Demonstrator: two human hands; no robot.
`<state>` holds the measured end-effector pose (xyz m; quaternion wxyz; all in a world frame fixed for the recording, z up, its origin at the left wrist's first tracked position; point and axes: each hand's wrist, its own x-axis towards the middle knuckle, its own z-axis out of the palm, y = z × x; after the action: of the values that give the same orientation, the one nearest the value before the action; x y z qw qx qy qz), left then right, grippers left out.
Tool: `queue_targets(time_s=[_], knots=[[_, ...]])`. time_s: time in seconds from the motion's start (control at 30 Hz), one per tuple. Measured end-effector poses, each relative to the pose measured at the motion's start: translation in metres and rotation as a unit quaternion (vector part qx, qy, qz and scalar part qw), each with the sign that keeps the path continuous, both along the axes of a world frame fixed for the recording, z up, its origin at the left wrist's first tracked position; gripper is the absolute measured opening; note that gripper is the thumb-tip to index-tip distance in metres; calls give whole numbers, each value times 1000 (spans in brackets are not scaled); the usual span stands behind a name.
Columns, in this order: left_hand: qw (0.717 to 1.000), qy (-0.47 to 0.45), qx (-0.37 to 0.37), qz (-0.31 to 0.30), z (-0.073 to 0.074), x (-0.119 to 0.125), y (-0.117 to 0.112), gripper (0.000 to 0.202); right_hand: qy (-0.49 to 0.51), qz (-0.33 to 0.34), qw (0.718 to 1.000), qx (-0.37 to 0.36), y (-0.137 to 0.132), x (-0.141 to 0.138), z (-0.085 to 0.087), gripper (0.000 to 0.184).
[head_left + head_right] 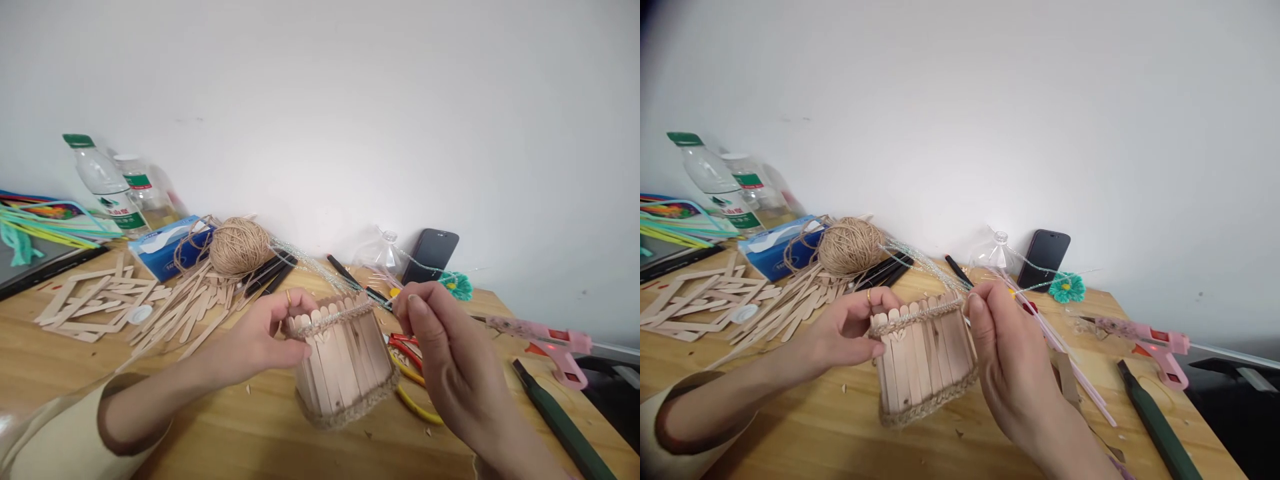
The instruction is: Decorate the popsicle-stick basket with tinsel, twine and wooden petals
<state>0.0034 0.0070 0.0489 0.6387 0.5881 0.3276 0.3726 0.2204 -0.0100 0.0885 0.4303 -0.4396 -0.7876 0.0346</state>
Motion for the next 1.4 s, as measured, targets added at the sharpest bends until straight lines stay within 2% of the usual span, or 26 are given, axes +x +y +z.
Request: queue_targets(time_s=[0.1,0.23,0.33,0.53,0.83,1.0,1.07,1.13,1.2,1.3,1.4], knots=[[1000,0,2,-16,0,0,2,20,-20,19,999,26,0,-4,2,29],[999,-6,9,-41,-1,2,3,19,-57,96,993,32,-3,-12,0,10],[999,-14,15,-51,-3,4,3,18,-58,127,989,42,-4,-18,-4,12],[999,-3,28,-45,-5,7,1,18,-70,119,989,56,-2,-22,-10,9],[999,-3,4,-36,-3,11,-2,16,-82,114,987,77,-4,-24,-12,10],[999,-13,17,-44,-6,9,-2,17,-88,99,985,110,-3,-22,-14,9],[999,-13,12,-47,-9,8,-1,17,-57,65,991,98,-2,-19,-13,11],[999,-8,5,-48,-12,7,0,18,15,14,998,56,-1,-14,-10,14],[999,-3,2,-41,-13,7,0,19,100,-41,994,30,0,-8,-5,18],[999,-4,8,-34,-12,6,1,20,226,-116,966,44,4,-1,4,23],[999,-14,5,-45,-10,6,1,20,336,-137,929,73,9,3,11,25]])
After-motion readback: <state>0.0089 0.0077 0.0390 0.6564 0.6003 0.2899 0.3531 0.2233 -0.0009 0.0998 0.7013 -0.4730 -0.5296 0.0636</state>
